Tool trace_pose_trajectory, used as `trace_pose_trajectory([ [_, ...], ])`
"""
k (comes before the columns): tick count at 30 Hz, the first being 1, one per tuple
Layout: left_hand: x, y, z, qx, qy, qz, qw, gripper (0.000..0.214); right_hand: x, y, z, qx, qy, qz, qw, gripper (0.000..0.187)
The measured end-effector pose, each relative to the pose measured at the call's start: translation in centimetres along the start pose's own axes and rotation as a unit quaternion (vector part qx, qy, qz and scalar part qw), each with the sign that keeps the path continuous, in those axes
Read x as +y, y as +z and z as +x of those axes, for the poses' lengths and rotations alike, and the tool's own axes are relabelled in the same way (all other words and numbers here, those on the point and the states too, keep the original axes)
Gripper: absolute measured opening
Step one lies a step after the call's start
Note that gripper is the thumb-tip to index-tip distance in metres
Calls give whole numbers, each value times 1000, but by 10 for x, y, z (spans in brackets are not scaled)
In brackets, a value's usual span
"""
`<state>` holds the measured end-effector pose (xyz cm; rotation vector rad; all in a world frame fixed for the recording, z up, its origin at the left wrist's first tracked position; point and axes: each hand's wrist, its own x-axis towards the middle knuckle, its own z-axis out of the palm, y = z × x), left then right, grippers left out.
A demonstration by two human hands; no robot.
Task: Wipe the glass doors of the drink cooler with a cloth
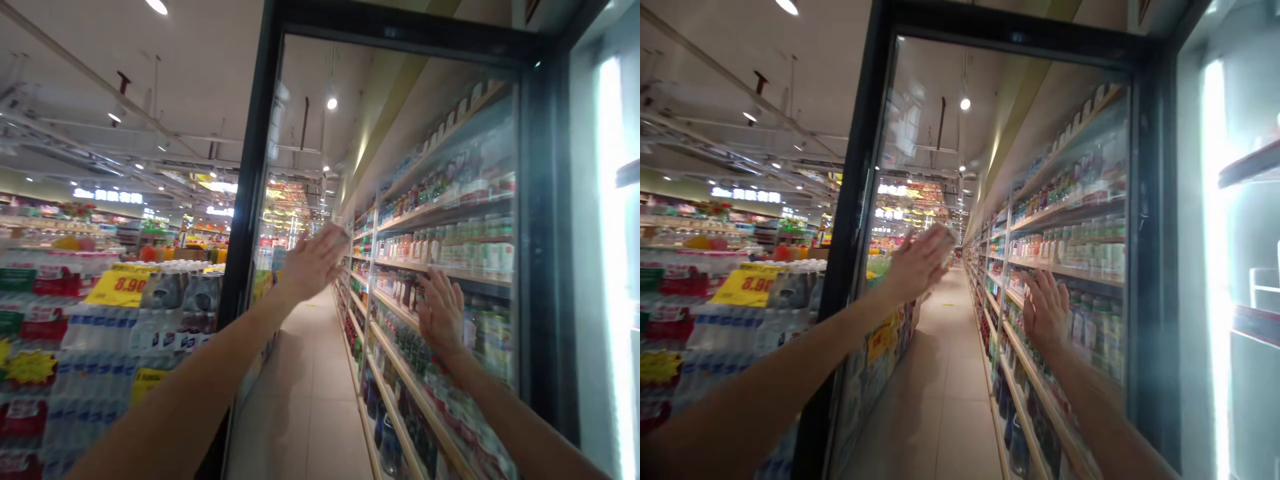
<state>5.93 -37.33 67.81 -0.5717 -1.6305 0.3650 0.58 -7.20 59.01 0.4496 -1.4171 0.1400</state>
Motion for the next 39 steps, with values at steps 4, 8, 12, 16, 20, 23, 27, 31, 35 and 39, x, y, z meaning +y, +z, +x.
trace_pose_trajectory([
  [4,-22,-8,-17,64,-205,13,977,55,-1,-1,0,4,2,2,1000,47],
  [8,15,-5,-60,20,13,3,1000,58,-1,-1,1,5,-2,-2,1000,44],
  [12,13,-2,-69,3,81,7,997,55,-3,0,1,12,-4,-4,1000,44],
  [16,-7,-5,-50,62,-163,33,984,59,-3,0,1,15,3,0,1000,43],
  [20,20,-2,-67,-51,106,-21,993,59,-2,0,1,7,2,-3,1000,41],
  [23,27,-2,-84,-81,284,-51,954,53,-3,-1,2,10,4,-1,1000,40],
  [27,12,-7,-93,-14,10,-3,1000,53,-3,-2,2,2,8,-2,1000,40],
  [31,27,-9,-113,-54,155,-31,986,48,-2,-1,1,4,9,-9,1000,40],
  [35,29,-8,-116,-69,277,-52,957,43,-1,-1,0,0,-2,-6,1000,40],
  [39,12,-9,-101,-18,-23,20,999,51,-1,-2,1,6,-4,-2,1000,39],
])
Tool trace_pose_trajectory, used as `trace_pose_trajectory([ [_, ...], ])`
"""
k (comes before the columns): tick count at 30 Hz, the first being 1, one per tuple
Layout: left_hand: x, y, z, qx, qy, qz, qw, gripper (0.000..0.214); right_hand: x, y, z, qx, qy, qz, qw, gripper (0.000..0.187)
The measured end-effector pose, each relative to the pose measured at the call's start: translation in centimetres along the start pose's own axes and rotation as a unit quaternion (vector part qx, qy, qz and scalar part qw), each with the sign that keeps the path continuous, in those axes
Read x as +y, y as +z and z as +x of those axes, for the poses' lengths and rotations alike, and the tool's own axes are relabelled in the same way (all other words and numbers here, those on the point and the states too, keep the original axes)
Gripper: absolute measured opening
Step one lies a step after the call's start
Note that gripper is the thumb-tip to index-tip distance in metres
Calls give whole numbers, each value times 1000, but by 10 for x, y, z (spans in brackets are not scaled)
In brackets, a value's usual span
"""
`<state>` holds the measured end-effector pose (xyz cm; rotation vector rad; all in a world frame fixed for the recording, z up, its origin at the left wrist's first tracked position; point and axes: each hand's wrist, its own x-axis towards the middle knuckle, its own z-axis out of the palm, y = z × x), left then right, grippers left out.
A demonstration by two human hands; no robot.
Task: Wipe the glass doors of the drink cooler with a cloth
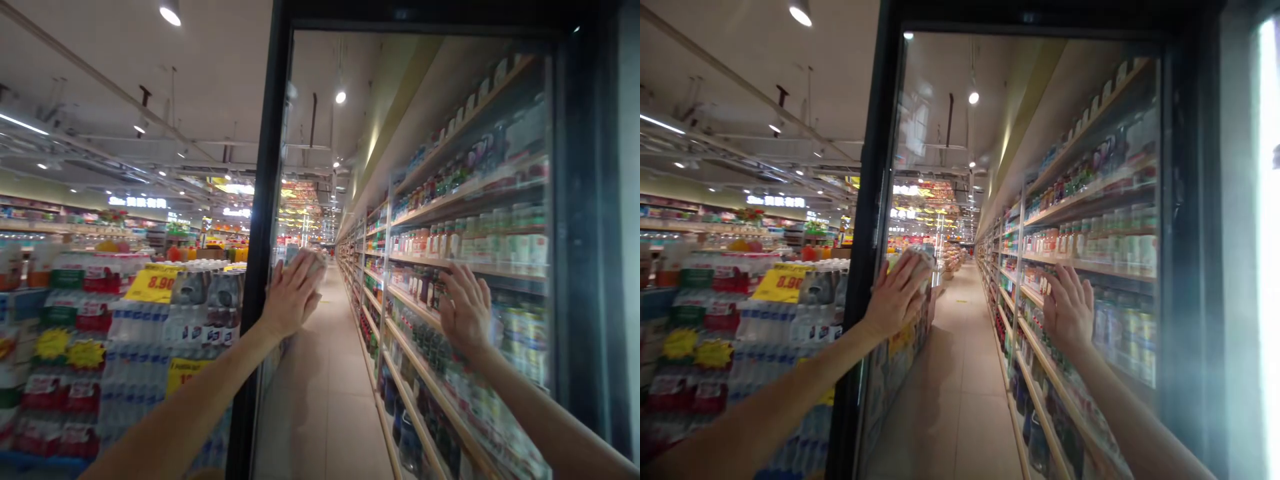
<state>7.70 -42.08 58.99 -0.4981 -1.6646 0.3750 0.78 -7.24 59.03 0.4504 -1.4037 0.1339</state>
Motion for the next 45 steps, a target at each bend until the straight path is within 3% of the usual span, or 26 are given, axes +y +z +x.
trace_pose_trajectory([
  [1,-1,0,1,1,3,2,1000,52,0,0,0,2,1,0,1000,38],
  [4,2,-1,1,-35,238,-34,970,49,-1,-1,1,6,2,-1,1000,37],
  [5,1,-2,3,-45,296,-42,953,48,-1,-1,1,6,1,-2,1000,37],
  [6,-2,-4,6,-45,305,-42,950,47,-1,-1,1,5,-1,-2,1000,37],
  [7,-6,-5,10,-34,262,-33,964,46,-1,-1,1,6,-3,-2,1000,37],
  [9,-13,-7,21,9,72,2,997,47,0,0,1,9,-3,-2,1000,38],
  [11,-13,-7,30,30,-55,24,998,47,0,0,0,10,0,0,1000,39],
  [12,-9,-5,32,24,-51,23,998,48,1,0,0,8,1,0,1000,40],
  [13,-3,-3,33,10,1,13,1000,49,1,0,0,5,2,-1,1000,41],
  [15,9,1,34,-15,172,-21,985,49,1,0,-1,-1,4,-2,1000,42],
  [17,13,3,40,-14,275,-40,960,48,1,0,-1,-6,5,-4,1000,41],
  [19,5,2,52,6,222,-31,975,47,0,0,0,-6,6,-5,1000,40],
  [22,-6,-1,66,44,-12,-1,999,47,0,-1,0,0,5,-7,1000,39],
  [23,-4,-1,67,46,-44,-1,998,47,0,-1,1,1,5,-7,1000,38],
  [24,2,0,66,39,-29,-7,999,48,0,-1,1,2,6,-7,1000,38],
  [27,28,5,60,-1,213,-55,976,46,-1,-2,2,1,8,-6,1000,38],
  [29,37,8,65,-10,301,-71,951,45,-1,-3,2,-1,14,-4,1000,39],
  [30,37,8,72,-5,277,-68,958,45,-1,-3,2,-1,15,-2,1000,40],
  [32,34,6,90,21,113,-48,992,45,-1,-2,1,2,17,5,1000,41],
  [34,36,6,105,41,-40,-32,998,46,0,-2,1,3,16,11,1000,41],
  [35,42,7,109,39,-55,-33,997,46,1,-2,1,5,15,13,1000,42],
  [36,49,8,111,28,-20,-40,999,47,1,-1,0,5,15,15,1000,43],
  [39,68,14,109,-16,191,-69,979,48,2,-1,0,2,15,19,1000,45],
  [40,67,15,109,-19,216,-71,974,48,2,-1,0,0,14,19,1000,45],
  [42,52,13,115,0,141,-60,988,48,1,-2,0,-2,16,18,1000,45],
  [45,22,7,128,68,-115,-26,991,47,0,-2,0,2,16,15,1000,44],
])
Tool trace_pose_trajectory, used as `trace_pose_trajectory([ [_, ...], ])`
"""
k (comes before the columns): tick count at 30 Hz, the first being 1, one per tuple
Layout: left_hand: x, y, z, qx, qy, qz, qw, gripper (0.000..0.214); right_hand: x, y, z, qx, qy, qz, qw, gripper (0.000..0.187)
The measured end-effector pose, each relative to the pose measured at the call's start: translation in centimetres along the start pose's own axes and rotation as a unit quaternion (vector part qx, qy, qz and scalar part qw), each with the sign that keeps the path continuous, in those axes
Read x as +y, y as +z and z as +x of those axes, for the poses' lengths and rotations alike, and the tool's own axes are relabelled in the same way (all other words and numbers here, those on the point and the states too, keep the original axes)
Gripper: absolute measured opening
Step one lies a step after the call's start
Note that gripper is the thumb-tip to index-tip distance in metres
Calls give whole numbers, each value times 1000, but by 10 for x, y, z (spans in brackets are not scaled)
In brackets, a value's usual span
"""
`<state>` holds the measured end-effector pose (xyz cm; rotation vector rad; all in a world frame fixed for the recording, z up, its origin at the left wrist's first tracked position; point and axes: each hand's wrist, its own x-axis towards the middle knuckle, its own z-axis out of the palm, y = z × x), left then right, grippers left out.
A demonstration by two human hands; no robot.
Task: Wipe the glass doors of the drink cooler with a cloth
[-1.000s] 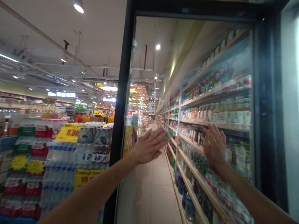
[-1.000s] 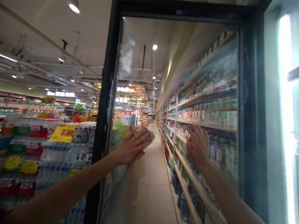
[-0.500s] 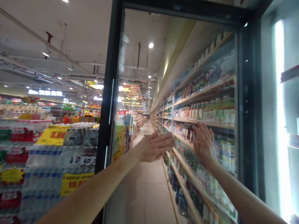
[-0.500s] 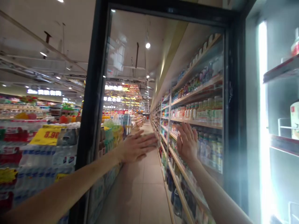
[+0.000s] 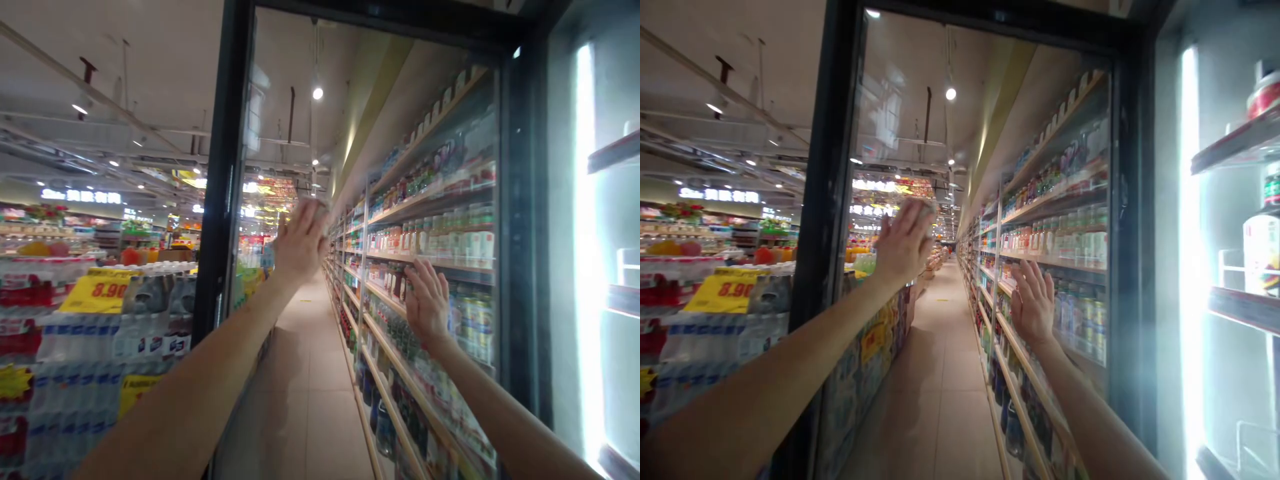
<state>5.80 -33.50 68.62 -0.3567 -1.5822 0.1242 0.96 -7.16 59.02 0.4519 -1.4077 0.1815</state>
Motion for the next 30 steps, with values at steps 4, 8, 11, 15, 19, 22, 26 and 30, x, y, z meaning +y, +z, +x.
trace_pose_trajectory([
  [4,8,2,-8,11,19,6,1000,47,0,2,-1,4,-1,-1,1000,42],
  [8,30,9,-25,-55,273,-43,960,46,1,3,-1,-1,-1,0,1000,43],
  [11,27,8,-17,-32,124,-26,991,47,0,3,-1,-2,1,2,1000,45],
  [15,42,10,-19,-35,95,-26,995,48,-1,2,-1,-3,6,4,1000,46],
  [19,51,13,-23,-88,303,-57,947,45,1,3,-2,-1,4,10,1000,48],
  [22,18,7,-1,-41,137,-33,989,47,1,3,-2,-1,7,12,1000,47],
  [26,-7,1,14,46,-98,-11,994,49,1,2,-1,-3,8,7,1000,46],
  [30,25,6,-11,-39,174,-31,983,48,1,1,-1,8,-4,7,1000,45],
])
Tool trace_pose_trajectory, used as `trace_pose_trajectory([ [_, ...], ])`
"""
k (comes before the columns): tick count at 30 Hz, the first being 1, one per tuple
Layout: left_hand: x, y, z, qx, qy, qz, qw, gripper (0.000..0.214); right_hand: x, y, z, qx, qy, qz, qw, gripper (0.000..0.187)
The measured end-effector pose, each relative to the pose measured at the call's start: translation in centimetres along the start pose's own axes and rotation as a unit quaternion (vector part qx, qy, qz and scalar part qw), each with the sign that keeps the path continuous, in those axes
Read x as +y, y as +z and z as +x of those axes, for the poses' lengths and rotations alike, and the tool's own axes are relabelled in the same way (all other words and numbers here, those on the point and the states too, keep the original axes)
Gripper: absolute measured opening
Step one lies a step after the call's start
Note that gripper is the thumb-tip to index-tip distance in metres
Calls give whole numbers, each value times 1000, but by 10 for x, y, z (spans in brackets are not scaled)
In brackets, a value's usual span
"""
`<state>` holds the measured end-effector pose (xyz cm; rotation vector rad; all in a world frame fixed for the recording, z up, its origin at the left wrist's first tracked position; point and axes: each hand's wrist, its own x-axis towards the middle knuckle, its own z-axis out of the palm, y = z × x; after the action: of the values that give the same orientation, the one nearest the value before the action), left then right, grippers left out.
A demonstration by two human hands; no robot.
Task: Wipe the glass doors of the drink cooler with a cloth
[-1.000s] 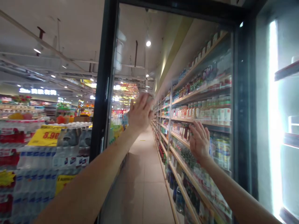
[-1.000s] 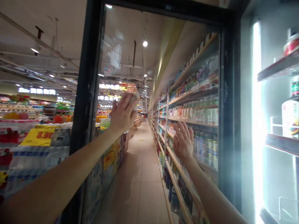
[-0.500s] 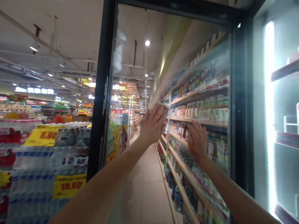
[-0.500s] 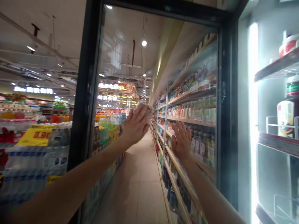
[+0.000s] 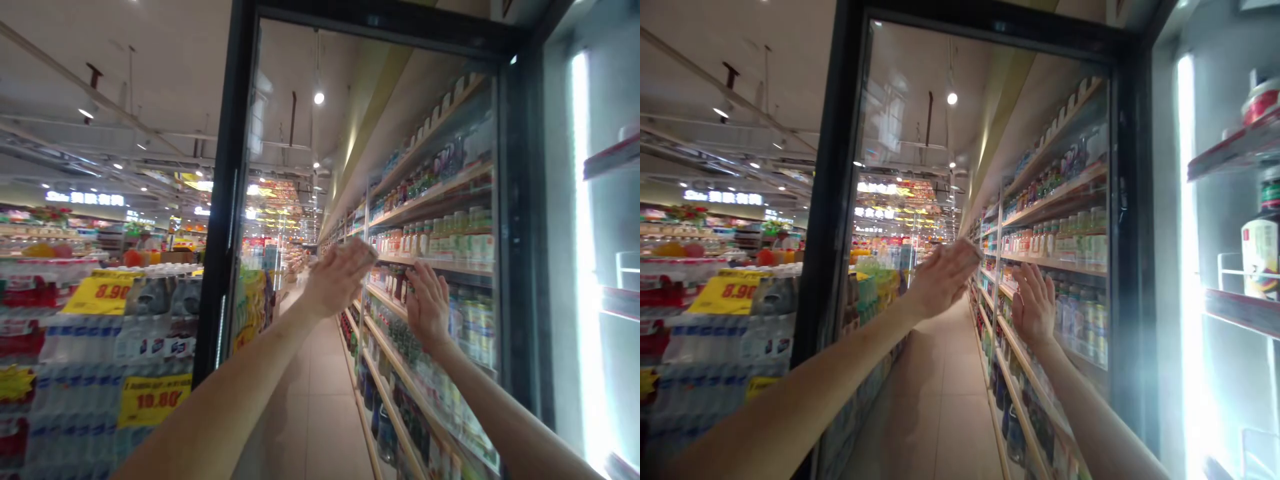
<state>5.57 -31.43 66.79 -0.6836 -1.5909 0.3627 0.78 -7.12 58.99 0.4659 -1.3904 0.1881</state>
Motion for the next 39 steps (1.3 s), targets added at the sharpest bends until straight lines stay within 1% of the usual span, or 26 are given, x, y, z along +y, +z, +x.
trace_pose_trajectory([
  [1,5,2,-2,-15,59,-5,998,47,0,0,0,0,-2,0,1000,45],
  [2,4,2,-3,-19,77,-5,997,47,0,0,0,-1,-3,-2,1000,45],
  [3,-2,1,-3,-9,49,1,999,46,0,0,0,-3,-3,-3,1000,45],
  [6,-34,-8,-6,62,-191,34,979,47,1,1,0,-8,-1,-8,1000,44],
  [8,-43,-13,-16,82,-283,45,955,49,1,1,0,-9,3,-10,1000,44],
  [9,-40,-14,-24,75,-272,45,958,49,0,1,0,-7,4,-11,1000,44],
  [10,-33,-14,-32,57,-218,39,974,50,0,1,0,-4,4,-12,1000,44],
  [12,-17,-11,-49,11,-42,17,999,49,0,2,0,0,0,-11,1000,43],
  [13,-11,-10,-55,-4,27,9,1000,49,0,2,-1,0,-2,-10,1000,42],
  [14,-9,-9,-60,-10,56,6,998,49,0,2,-1,-1,-3,-9,1000,42],
  [15,-11,-9,-63,-5,36,10,999,50,0,2,-1,-3,-3,-9,1000,41],
  [18,-23,-12,-70,50,-183,42,981,53,-1,3,-1,-6,-2,-11,1000,41],
  [19,-23,-13,-74,59,-224,48,972,54,-1,3,-1,-6,-1,-11,1000,41],
  [20,-20,-14,-79,54,-222,48,972,54,-1,3,-1,-5,0,-11,1000,42],
  [21,-14,-14,-85,41,-172,42,983,55,-2,3,-1,-5,1,-10,1000,42],
  [22,-7,-13,-92,22,-86,30,996,54,-2,3,-1,-5,3,-9,1000,42],
  [24,6,-12,-104,-14,75,4,997,53,-3,3,-1,-6,4,-8,1000,41],
  [25,8,-12,-107,-23,100,-2,995,52,-3,2,-1,-7,6,-8,1000,40],
  [26,7,-12,-107,-20,76,3,997,51,-3,2,0,-8,7,-9,1000,40],
  [29,-8,-13,-98,29,-139,50,989,49,-3,2,0,-8,9,-10,1000,40],
  [30,-12,-12,-94,39,-170,59,983,48,-4,2,0,-6,10,-10,1000,41],
  [31,-14,-12,-90,39,-161,60,984,48,-4,2,1,-5,9,-11,1000,41],
  [35,-2,-6,-71,-13,65,14,998,46,-3,2,1,-2,8,-14,1000,44],
  [36,3,-4,-65,-16,86,9,996,45,-3,2,1,0,6,-15,1000,44],
  [37,7,-2,-58,-12,69,9,997,45,-3,2,1,1,5,-16,1000,43],
  [39,17,3,-43,5,-43,19,999,46,-2,1,2,0,-1,-18,1000,41],
])
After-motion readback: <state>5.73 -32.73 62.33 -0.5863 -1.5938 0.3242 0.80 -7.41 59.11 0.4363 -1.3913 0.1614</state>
